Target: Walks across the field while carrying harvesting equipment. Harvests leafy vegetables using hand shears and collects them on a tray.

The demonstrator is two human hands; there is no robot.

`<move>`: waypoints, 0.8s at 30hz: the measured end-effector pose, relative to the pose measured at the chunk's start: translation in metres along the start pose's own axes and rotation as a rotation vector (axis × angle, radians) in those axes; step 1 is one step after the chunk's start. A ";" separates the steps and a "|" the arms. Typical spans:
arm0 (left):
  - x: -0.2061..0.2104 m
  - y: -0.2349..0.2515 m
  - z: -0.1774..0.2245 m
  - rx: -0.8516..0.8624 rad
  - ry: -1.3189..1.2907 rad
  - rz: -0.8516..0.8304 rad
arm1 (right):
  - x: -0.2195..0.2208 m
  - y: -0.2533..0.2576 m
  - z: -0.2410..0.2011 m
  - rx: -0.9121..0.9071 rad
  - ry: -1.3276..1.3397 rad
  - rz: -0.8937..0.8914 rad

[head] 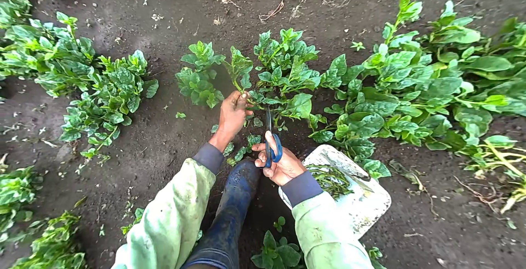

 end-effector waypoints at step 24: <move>-0.018 -0.053 0.046 -0.223 -0.054 -0.231 | -0.026 -0.090 0.005 -0.490 -1.173 0.141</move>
Point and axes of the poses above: each hand's wrist, its own y-axis towards the middle knuckle, its own x-axis out of the palm, z = x × y, the point moved 6 cm from there along y, towards the middle knuckle, and after that the axes turned 1 degree about -y, right-handed, at the moved point
